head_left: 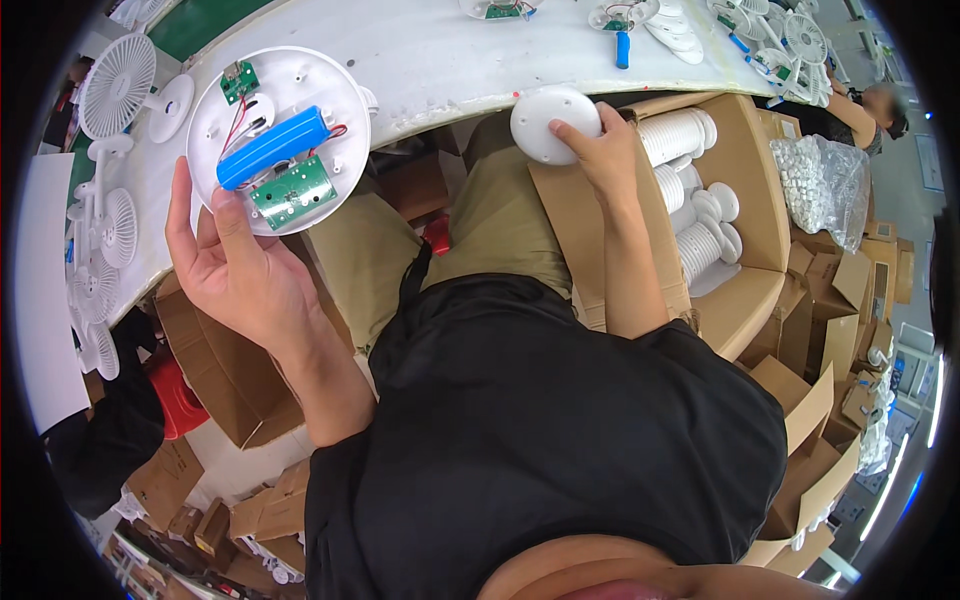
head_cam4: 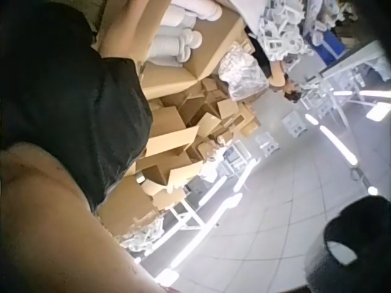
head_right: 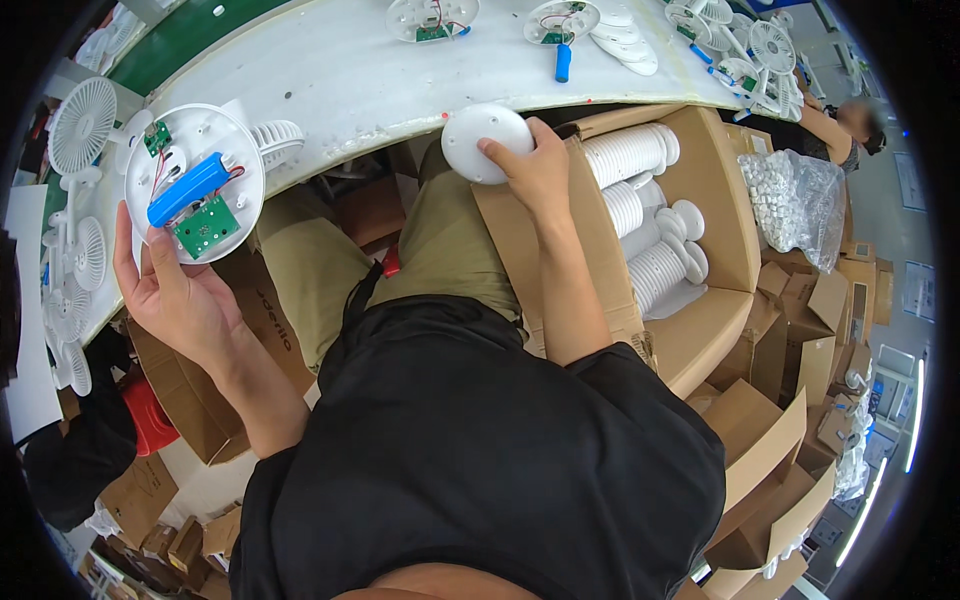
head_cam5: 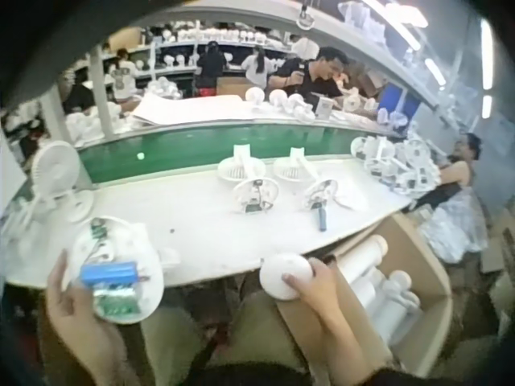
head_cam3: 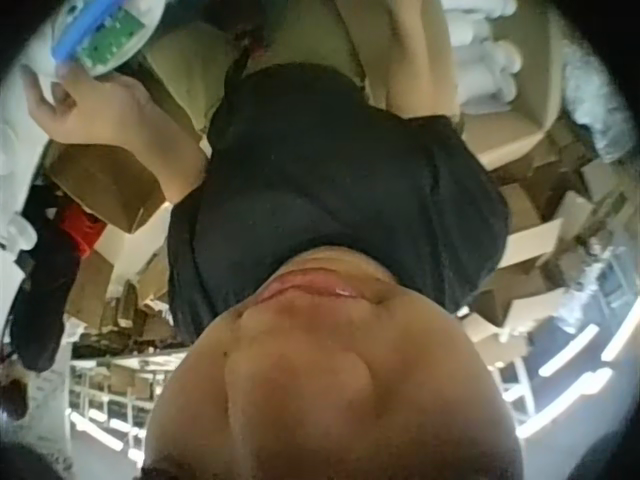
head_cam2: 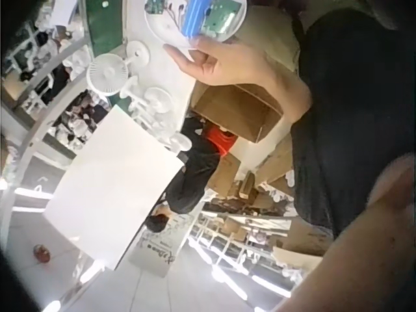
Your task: Assembling small portable fans on an industrial production line, including inserting batteries and snapping together housings.
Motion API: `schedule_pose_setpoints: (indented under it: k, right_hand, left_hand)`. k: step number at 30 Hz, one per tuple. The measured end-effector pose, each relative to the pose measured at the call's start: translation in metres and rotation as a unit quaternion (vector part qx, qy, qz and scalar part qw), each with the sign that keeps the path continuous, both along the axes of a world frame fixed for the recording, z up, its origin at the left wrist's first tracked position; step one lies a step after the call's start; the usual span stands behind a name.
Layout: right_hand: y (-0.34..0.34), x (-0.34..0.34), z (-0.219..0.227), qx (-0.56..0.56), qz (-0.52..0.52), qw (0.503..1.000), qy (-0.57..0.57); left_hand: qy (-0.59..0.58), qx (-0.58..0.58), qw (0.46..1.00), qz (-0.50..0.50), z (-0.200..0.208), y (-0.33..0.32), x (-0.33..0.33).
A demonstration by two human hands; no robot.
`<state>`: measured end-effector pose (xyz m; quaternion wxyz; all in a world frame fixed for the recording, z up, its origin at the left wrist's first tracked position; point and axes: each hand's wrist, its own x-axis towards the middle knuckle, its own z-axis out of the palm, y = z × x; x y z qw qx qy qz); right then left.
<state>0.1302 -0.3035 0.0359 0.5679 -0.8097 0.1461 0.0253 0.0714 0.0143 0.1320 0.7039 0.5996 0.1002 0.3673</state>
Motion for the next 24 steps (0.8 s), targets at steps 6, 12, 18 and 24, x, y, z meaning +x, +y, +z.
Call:
schedule_pose_setpoints:
  k: [6, 12, 18, 24]
  right_hand:
    - [0.015, -0.008, 0.009, 0.303, 0.106, 0.947, 0.009]
    - [0.053, -0.028, 0.081, 0.460, 0.186, 0.862, -0.106]
    - [0.115, -0.039, 0.110, 0.414, 0.243, 0.848, -0.222]
    - [0.143, -0.037, 0.098, 0.370, 0.200, 0.873, -0.245]
  left_hand:
    - [-0.008, -0.017, 1.000, 0.006, 0.000, -0.012, -0.005]
    - [0.005, 0.011, 1.000, -0.006, -0.007, -0.031, -0.011]
    - [0.094, 0.061, 0.993, 0.027, -0.010, -0.043, -0.023]
    - [0.023, 0.015, 0.999, 0.028, -0.026, -0.050, -0.028]
